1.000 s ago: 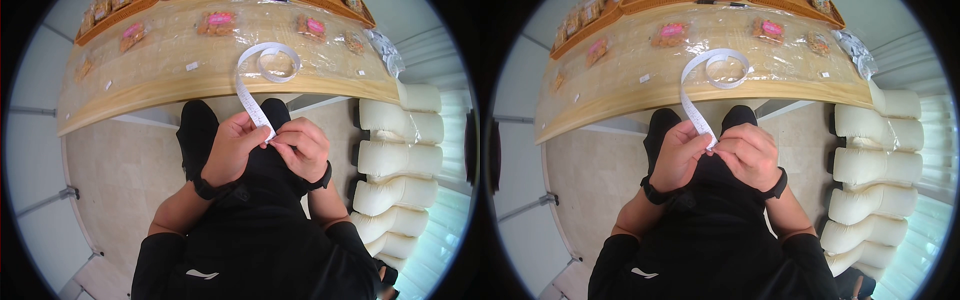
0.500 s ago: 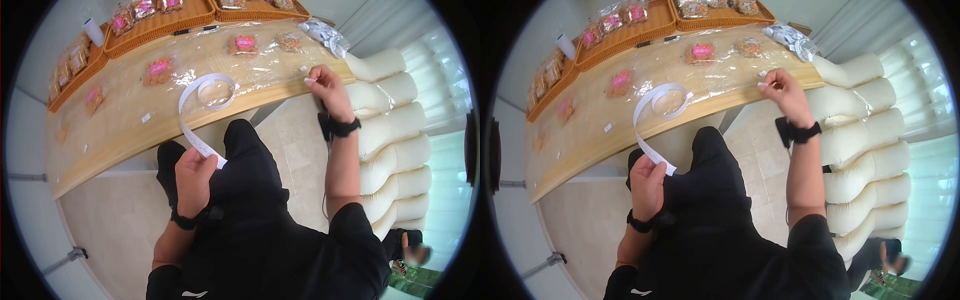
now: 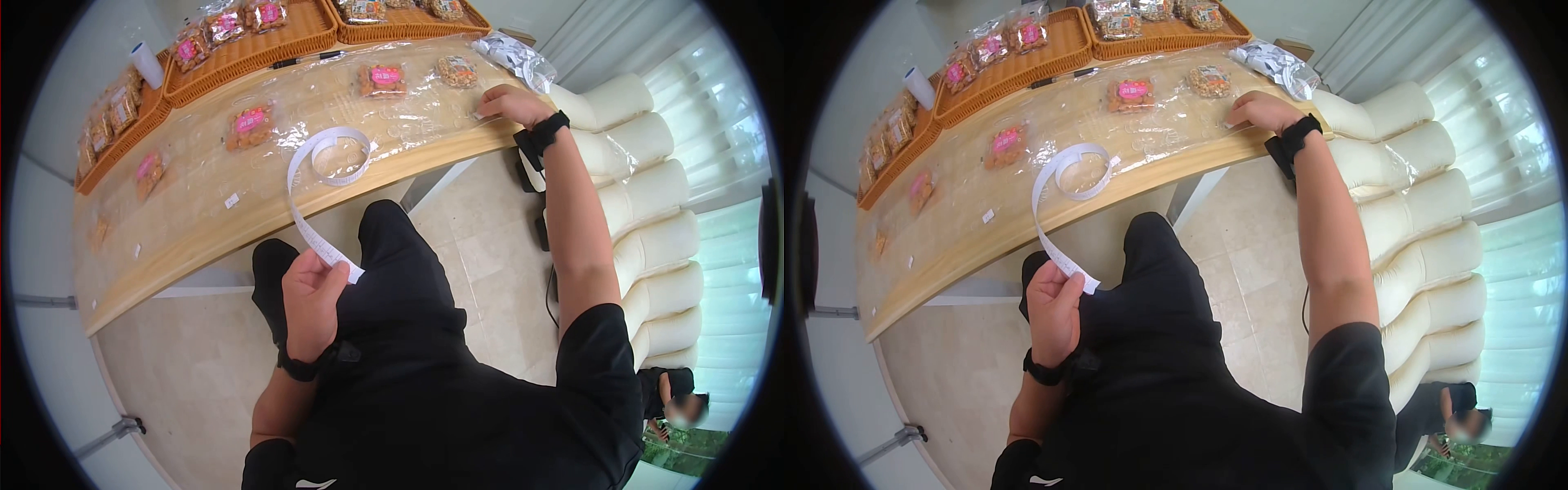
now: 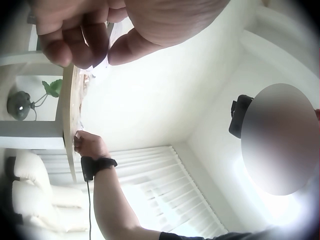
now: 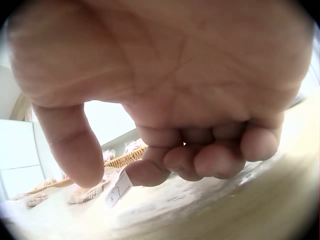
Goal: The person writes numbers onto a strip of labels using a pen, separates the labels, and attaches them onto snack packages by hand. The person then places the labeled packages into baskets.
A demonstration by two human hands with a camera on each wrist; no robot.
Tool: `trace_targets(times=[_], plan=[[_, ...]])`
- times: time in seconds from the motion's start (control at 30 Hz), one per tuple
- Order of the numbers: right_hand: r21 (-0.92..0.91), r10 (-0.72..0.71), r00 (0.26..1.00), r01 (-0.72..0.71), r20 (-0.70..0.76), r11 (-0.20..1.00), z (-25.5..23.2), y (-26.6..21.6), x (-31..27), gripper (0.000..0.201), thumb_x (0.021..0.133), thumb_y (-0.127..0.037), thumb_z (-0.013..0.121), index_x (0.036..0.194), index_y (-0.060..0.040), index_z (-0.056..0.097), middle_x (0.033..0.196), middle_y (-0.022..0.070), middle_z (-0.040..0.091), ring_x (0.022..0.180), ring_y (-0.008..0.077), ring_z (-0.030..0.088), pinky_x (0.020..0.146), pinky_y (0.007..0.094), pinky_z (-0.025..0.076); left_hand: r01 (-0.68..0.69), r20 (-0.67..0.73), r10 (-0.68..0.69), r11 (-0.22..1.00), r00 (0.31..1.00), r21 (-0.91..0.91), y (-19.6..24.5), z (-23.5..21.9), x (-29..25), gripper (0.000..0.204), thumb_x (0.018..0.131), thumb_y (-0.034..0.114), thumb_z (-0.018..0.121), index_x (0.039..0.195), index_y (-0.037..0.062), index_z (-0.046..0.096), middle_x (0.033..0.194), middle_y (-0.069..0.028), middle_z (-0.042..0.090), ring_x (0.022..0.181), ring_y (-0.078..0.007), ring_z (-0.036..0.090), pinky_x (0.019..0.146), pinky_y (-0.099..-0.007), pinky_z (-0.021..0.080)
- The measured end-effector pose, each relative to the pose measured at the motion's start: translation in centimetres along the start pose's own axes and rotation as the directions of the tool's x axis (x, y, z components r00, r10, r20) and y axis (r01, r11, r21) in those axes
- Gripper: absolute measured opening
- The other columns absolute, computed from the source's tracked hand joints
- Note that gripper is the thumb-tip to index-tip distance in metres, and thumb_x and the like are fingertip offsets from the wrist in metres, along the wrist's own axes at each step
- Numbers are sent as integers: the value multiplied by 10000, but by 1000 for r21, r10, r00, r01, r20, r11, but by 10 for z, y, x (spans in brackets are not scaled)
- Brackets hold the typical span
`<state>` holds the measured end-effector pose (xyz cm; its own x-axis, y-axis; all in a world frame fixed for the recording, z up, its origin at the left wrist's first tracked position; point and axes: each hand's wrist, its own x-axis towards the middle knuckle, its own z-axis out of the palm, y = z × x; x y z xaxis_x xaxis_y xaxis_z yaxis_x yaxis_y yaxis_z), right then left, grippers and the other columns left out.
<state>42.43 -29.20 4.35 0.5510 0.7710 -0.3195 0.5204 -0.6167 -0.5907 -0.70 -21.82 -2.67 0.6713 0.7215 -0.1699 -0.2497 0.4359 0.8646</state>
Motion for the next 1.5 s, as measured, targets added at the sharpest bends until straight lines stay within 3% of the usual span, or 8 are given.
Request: trace_targets(times=[0.33, 0.67, 0.73, 0.93, 1.17, 1.37, 1.43, 1.5], plan=[[197, 46, 999, -50, 29, 979, 4, 4, 8, 260, 824, -189, 701, 982, 17, 723, 976, 80, 718, 902, 156, 665, 842, 281, 492, 15, 4, -15, 1000, 1000, 6, -1, -2, 0, 148, 924, -31, 618, 1066, -64, 642, 942, -78, 700, 841, -120, 652, 801, -265, 513], [157, 48, 998, -56, 51, 986, -1, 14, 16, 257, 817, -208, 712, 969, -1, 717, 931, 54, 703, 906, 149, 645, 813, 265, 477, 23, 1, -23, 999, 1000, 35, -4, -3, 0, 154, 916, -31, 622, 1066, -62, 640, 941, -79, 702, 844, -120, 656, 797, -264, 515], [125, 44, 999, -46, 24, 991, 0, 16, 18, 184, 835, -199, 688, 931, -42, 698, 837, -2, 655, 779, 91, 577, 740, 238, 426, 24, 1, -24, 999, 1000, 38, -4, -3, 0, 156, 916, -32, 621, 1068, -62, 641, 942, -79, 702, 845, -120, 656, 799, -264, 514], [251, -6, 999, 14, -31, 968, -6, 15, 7, 130, 830, -180, 642, 831, -50, 644, 697, -44, 513, 620, 60, 411, 576, 238, 317, 21, -11, -20, 1000, 1000, 18, -2, -1, -1, 167, 919, -33, 618, 1081, -63, 642, 943, -79, 704, 847, -122, 658, 808, -264, 511], [161, 28, 996, -15, -83, 987, -9, 29, 11, 137, 820, -202, 667, 837, -67, 645, 740, -35, 564, 678, 65, 501, 623, 224, 380, 26, 0, -26, 999, 1000, 39, -2, 0, -1, 160, 919, -35, 618, 1075, -59, 643, 943, -77, 704, 849, -120, 656, 809, -265, 508], [87, 50, 998, -46, -43, 995, -13, 33, 18, 171, 818, -218, 689, 877, -57, 680, 813, -13, 644, 756, 85, 592, 690, 232, 439, 17, -6, -17, 999, 1000, 37, -3, 2, -1, 128, 917, -39, 617, 1041, -53, 646, 937, -73, 703, 848, -124, 655, 808, -267, 507], [36, 13, 997, -11, -71, 999, -10, 35, 22, 288, 771, -250, 679, 870, 19, 716, 859, 85, 702, 800, 156, 612, 744, 303, 467, 17, -2, -17, 999, 1000, 35, -4, 0, -2, 120, 917, -41, 617, 1033, -52, 647, 936, -73, 703, 850, -125, 655, 807, -268, 506], [-6, 30, 998, -30, -52, 1000, -11, 30, 22, 262, 792, -238, 687, 904, -4, 717, 856, 53, 694, 798, 133, 620, 731, 281, 465, 34, 67, -40, 996, 997, 79, -6, -5, -2, 300, 933, -81, 520, 1227, -77, 578, 1145, -128, 674, 1055, -182, 644, 954, -317, 484]])
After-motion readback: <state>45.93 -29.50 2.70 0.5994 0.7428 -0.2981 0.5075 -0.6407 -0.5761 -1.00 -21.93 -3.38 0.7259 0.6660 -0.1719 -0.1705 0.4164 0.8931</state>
